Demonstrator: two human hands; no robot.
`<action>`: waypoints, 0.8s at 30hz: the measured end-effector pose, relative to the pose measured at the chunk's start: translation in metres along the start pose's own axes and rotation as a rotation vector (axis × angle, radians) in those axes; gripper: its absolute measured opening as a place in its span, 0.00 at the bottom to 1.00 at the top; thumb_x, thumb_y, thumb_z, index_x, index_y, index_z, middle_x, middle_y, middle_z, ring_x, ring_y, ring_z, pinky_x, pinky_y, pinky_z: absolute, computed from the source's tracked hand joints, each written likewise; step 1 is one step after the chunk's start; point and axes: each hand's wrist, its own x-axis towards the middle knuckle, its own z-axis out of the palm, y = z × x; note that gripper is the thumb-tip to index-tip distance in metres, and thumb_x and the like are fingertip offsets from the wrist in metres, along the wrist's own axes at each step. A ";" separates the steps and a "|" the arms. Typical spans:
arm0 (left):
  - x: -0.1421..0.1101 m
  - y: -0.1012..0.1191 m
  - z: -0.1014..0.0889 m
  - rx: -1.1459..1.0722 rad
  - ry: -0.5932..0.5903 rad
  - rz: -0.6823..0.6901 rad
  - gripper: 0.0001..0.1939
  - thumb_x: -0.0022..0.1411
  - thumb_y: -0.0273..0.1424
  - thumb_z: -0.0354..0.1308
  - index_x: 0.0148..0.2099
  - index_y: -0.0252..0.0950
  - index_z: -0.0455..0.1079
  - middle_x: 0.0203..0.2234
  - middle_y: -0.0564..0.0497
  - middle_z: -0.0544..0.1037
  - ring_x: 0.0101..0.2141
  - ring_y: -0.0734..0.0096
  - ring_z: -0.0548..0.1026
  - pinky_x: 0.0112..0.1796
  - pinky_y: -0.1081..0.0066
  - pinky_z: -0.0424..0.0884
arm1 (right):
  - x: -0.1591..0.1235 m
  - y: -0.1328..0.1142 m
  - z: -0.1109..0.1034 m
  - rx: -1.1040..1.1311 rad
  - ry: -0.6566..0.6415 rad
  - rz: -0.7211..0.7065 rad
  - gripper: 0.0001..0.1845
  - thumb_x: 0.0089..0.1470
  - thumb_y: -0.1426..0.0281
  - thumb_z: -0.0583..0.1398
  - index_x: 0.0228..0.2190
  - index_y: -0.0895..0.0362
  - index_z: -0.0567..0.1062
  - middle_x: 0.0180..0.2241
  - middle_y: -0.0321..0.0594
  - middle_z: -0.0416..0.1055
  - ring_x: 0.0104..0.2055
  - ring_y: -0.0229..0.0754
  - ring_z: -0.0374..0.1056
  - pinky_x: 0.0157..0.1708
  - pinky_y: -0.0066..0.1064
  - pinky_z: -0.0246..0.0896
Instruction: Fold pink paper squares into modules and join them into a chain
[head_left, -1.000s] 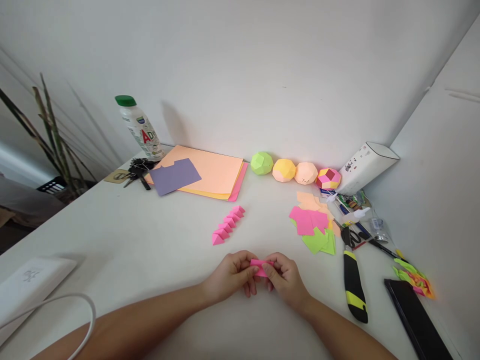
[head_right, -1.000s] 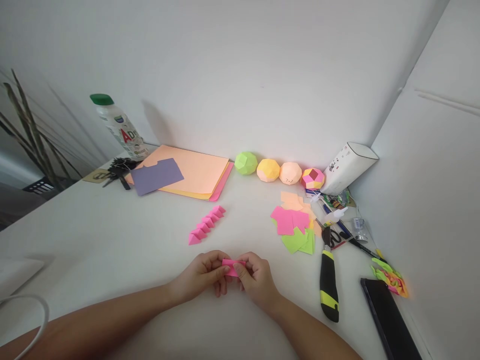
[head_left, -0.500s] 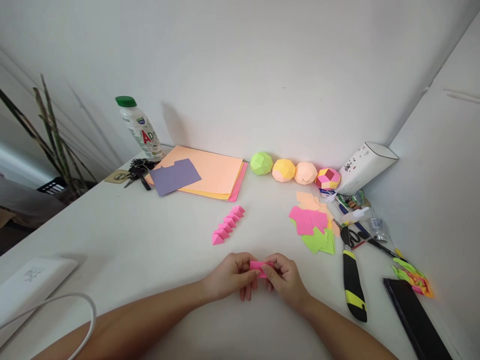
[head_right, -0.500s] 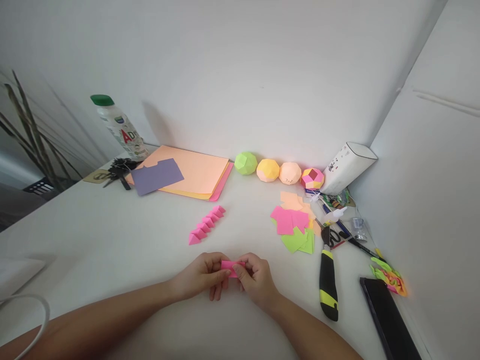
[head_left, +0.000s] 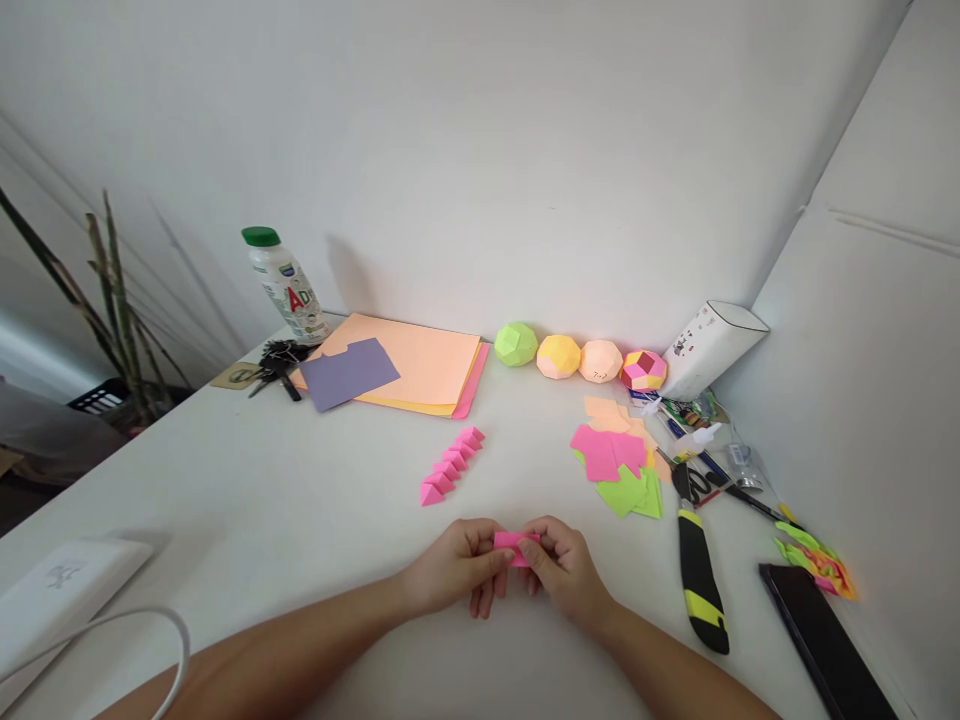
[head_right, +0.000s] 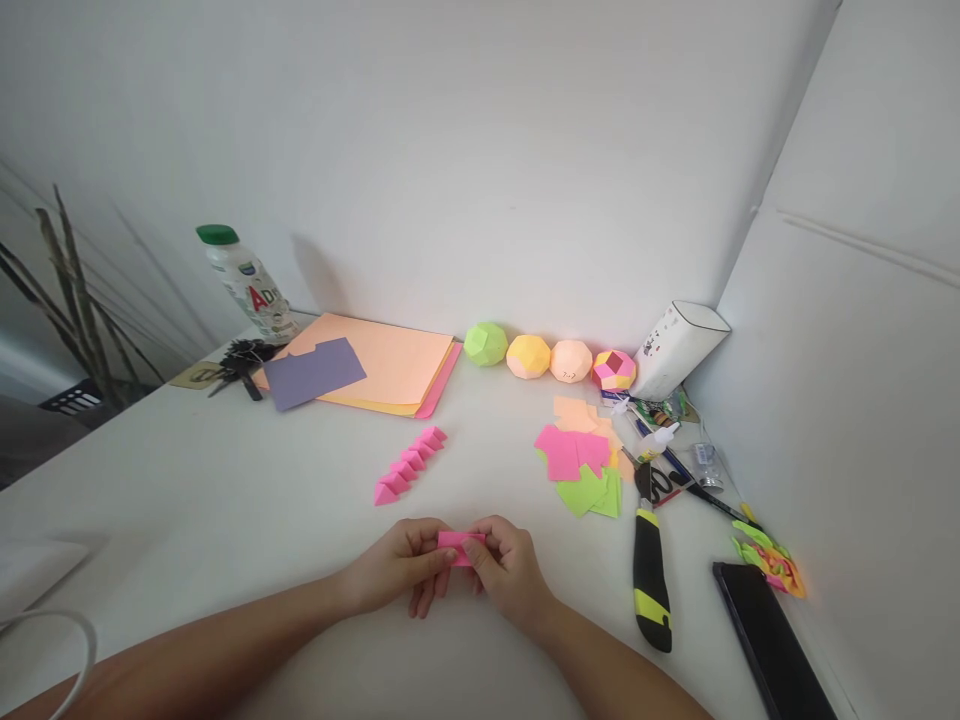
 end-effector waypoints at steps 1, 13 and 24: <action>0.000 0.000 0.000 -0.004 -0.003 0.000 0.17 0.57 0.45 0.56 0.30 0.33 0.64 0.16 0.55 0.73 0.12 0.78 0.68 0.15 0.78 0.63 | 0.000 0.000 0.000 0.002 0.000 0.000 0.16 0.55 0.58 0.56 0.30 0.59 0.69 0.17 0.31 0.64 0.18 0.32 0.60 0.19 0.24 0.57; 0.002 -0.007 -0.001 -0.038 0.008 0.036 0.16 0.57 0.43 0.56 0.33 0.33 0.65 0.17 0.55 0.74 0.13 0.78 0.69 0.15 0.78 0.64 | 0.001 0.005 0.000 0.021 0.031 0.005 0.17 0.55 0.58 0.56 0.39 0.58 0.67 0.18 0.30 0.64 0.17 0.33 0.61 0.19 0.25 0.58; 0.003 -0.008 0.001 -0.072 0.060 0.085 0.17 0.57 0.44 0.56 0.32 0.33 0.64 0.17 0.54 0.73 0.13 0.77 0.70 0.14 0.78 0.65 | 0.001 -0.003 0.001 0.036 -0.005 0.037 0.16 0.54 0.58 0.57 0.28 0.60 0.68 0.19 0.35 0.68 0.18 0.32 0.63 0.18 0.24 0.57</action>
